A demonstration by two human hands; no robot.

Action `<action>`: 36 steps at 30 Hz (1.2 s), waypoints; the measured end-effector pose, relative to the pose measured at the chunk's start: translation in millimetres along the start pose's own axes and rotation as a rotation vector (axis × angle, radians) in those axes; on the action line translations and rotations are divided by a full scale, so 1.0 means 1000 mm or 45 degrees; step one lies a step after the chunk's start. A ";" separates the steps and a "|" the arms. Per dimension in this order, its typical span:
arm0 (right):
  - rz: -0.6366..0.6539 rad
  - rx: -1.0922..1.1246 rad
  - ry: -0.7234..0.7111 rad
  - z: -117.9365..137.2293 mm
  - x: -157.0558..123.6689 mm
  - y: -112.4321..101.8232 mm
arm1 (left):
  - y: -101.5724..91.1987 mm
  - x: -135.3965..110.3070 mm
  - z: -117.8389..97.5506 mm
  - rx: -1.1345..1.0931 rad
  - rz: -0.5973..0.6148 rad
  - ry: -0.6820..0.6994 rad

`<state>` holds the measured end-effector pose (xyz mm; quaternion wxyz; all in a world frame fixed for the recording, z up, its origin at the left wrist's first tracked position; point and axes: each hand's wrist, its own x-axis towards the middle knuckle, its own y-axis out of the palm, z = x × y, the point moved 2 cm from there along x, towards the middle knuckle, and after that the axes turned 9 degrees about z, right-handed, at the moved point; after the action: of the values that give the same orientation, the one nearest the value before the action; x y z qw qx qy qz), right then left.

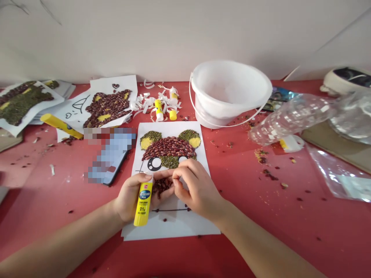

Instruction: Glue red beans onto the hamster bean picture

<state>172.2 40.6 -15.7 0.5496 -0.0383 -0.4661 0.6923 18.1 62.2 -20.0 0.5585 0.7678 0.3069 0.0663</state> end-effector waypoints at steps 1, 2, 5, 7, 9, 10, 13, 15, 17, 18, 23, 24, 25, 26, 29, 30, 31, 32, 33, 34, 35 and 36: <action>-0.002 0.012 -0.011 0.000 0.000 0.000 | 0.000 0.000 0.000 0.006 0.002 -0.002; -0.004 0.024 -0.021 0.001 -0.001 -0.001 | 0.000 0.000 0.000 0.008 0.001 -0.006; -0.028 0.037 -0.045 0.001 -0.001 -0.002 | -0.001 -0.001 0.000 -0.005 -0.002 -0.022; -0.052 0.031 -0.047 0.001 -0.001 -0.004 | -0.002 -0.002 -0.001 -0.021 0.008 -0.027; -0.072 0.016 -0.033 -0.002 -0.001 -0.007 | -0.003 -0.002 0.000 -0.034 0.017 -0.021; -0.077 0.006 -0.019 -0.004 -0.001 -0.009 | -0.003 -0.002 0.000 -0.038 0.016 -0.016; -0.087 -0.050 0.031 -0.013 -0.001 -0.017 | -0.004 -0.002 0.000 -0.027 0.013 0.001; -0.089 -0.112 0.061 -0.019 -0.001 -0.023 | -0.004 -0.003 0.000 -0.015 0.023 -0.014; -0.085 -0.173 0.086 -0.026 -0.002 -0.026 | -0.005 -0.004 0.000 -0.003 0.042 -0.054; -0.074 -0.197 0.096 -0.028 -0.002 -0.027 | -0.005 -0.004 0.001 0.005 0.056 -0.079; 0.046 -0.241 0.107 -0.032 -0.004 -0.023 | -0.004 -0.005 0.002 0.049 0.183 -0.199; 0.068 -0.247 0.102 -0.032 -0.003 -0.022 | -0.004 -0.005 0.003 0.058 0.211 -0.231; 0.084 -0.255 0.096 -0.031 -0.003 -0.020 | -0.003 -0.005 0.003 0.067 0.234 -0.262; 0.096 -0.263 0.092 -0.031 -0.003 -0.019 | -0.003 -0.005 0.004 0.077 0.252 -0.286; 0.116 -0.270 0.075 -0.030 -0.001 -0.015 | -0.003 -0.003 0.005 0.095 0.266 -0.305; 0.124 -0.269 0.063 -0.030 -0.001 -0.014 | -0.003 -0.003 0.005 0.096 0.259 -0.300; 0.130 -0.272 0.048 -0.030 0.000 -0.012 | -0.004 -0.003 0.005 0.094 0.251 -0.294; 0.135 -0.281 0.032 -0.030 0.000 -0.010 | -0.004 -0.003 0.005 0.090 0.242 -0.288; 0.139 -0.296 0.018 -0.030 0.000 -0.009 | -0.005 -0.004 0.004 0.085 0.234 -0.284; 0.144 -0.314 0.008 -0.030 0.000 -0.008 | -0.005 -0.004 0.004 0.082 0.231 -0.281; 0.148 -0.333 0.005 -0.030 0.000 -0.007 | -0.005 -0.004 0.004 0.081 0.228 -0.280; 0.151 -0.349 0.007 -0.030 0.000 -0.006 | -0.006 -0.004 0.004 0.080 0.228 -0.281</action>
<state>193.4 58.8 -28.3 0.4986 -0.1426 -0.5516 0.6533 14.9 57.9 -25.6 0.5563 0.8119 0.1758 0.0215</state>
